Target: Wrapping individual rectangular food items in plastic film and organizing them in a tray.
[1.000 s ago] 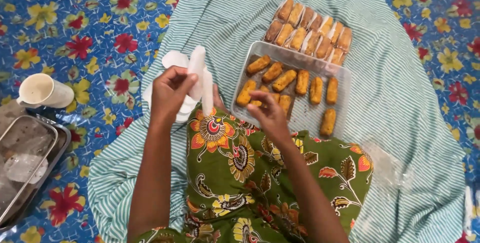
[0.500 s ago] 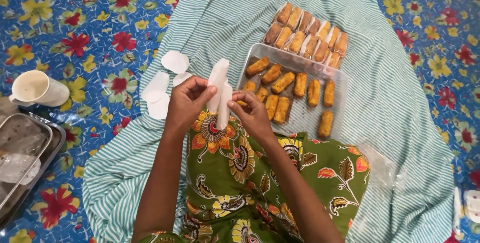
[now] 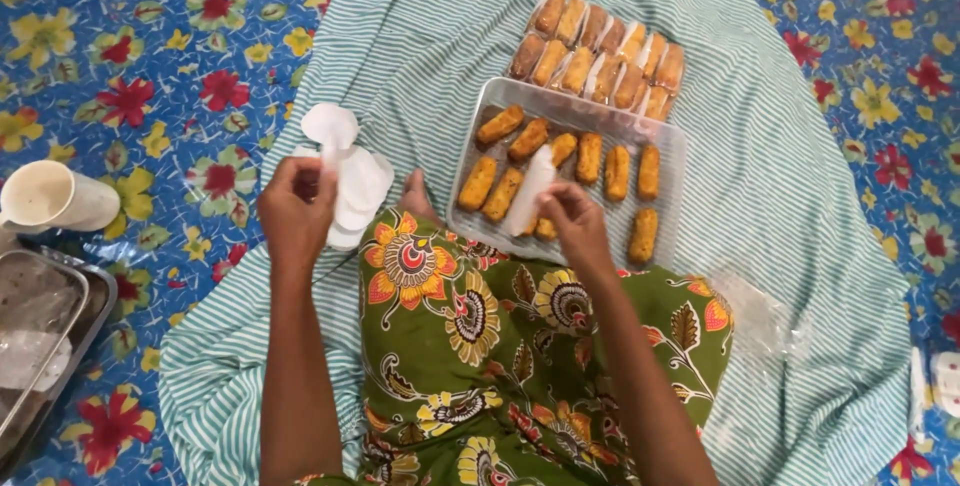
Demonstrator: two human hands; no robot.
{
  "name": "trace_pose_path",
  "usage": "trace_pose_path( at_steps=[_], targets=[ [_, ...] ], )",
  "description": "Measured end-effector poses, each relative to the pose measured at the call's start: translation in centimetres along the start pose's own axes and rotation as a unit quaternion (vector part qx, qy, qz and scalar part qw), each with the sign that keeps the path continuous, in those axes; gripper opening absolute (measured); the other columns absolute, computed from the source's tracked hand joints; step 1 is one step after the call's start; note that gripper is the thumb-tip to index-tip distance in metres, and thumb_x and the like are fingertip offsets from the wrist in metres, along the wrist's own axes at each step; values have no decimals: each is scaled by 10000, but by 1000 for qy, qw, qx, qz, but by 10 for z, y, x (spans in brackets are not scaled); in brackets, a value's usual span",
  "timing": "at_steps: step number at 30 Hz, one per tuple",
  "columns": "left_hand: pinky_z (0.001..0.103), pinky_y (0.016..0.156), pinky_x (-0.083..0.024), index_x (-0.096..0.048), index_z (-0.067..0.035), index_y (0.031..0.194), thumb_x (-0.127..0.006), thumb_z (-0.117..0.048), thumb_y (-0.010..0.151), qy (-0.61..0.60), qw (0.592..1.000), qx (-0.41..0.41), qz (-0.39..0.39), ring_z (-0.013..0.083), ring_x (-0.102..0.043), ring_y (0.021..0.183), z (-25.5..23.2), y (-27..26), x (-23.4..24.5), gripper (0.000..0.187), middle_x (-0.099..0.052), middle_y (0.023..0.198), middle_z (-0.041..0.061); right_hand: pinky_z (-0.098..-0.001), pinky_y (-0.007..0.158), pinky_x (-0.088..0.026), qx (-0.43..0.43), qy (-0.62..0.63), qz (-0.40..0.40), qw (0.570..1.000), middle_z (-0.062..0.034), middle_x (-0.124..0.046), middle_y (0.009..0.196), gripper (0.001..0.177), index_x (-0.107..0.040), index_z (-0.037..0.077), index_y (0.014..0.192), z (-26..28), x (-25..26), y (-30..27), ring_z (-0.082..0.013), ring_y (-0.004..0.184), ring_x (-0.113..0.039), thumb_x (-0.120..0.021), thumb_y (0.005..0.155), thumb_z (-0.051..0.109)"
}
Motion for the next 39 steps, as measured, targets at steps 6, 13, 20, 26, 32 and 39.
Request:
trace_pose_path(
  at_steps=[6, 13, 20, 26, 32, 39],
  targets=[
    [407, 708, -611, -719, -51, 1107, -908, -237, 822, 206, 976, -42, 64, 279, -747, 823, 8, -9, -9, 390, -728, 993, 132, -434, 892, -564, 101, -182, -26, 978, -127, -673, 1173, 111, -657, 69, 1051, -18, 86, 18, -263, 1120, -659, -712, 993, 147],
    [315, 675, -583, -743, -107, 1050, -812, -217, 959, -104, 988, -24, 111, 257, -746, 822, -71, -5, -101, 159, -725, 899, 97, -441, 1009, -511, 326, -366, -35, 871, -94, -591, 1198, 59, -662, 82, 998, 38, 92, 4, -341, 1187, -609, -711, 970, 66],
    [305, 545, -643, -650, -57, 1224, -769, -390, 922, -303, 861, 189, 363, 263, -775, 731, -126, -58, -238, 465, -754, 939, 214, -460, 997, -490, 474, -448, -60, 756, -125, -627, 1277, 26, -729, 130, 951, 42, 79, -12, -339, 1192, -616, -751, 942, 117],
    [233, 473, -608, -649, -23, 1207, -890, -187, 754, -285, 848, 146, 422, 170, -717, 633, -121, -74, -291, 539, -758, 888, 180, -493, 982, -468, 494, -456, -49, 739, -150, -615, 1329, 15, -724, 165, 958, 17, 90, -11, -376, 1244, -587, -734, 951, 173],
    [241, 418, -621, -721, -56, 1110, -839, -34, 735, -284, 864, 129, 396, 157, -684, 571, -87, -80, -329, 394, -729, 826, 156, -473, 997, -484, 405, -429, -47, 806, -176, -575, 1338, 119, -688, 117, 1047, -8, 99, 4, -392, 1267, -562, -735, 938, 112],
    [296, 647, -623, -769, -143, 996, -833, -76, 743, -198, 904, 72, 372, 160, -729, 737, -72, -85, -347, 269, -771, 817, 64, -362, 801, -581, 3, -141, -147, 979, -133, -560, 1201, 354, -481, 62, 1294, -81, 157, 34, -273, 1015, -641, -659, 991, 104]
  ],
)
Point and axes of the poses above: each hand's wrist, its own y-axis towards the middle knuckle, its own x-axis out of the back of the hand, z = x × y, the point moved 8 cm from there along y, towards the middle knuckle
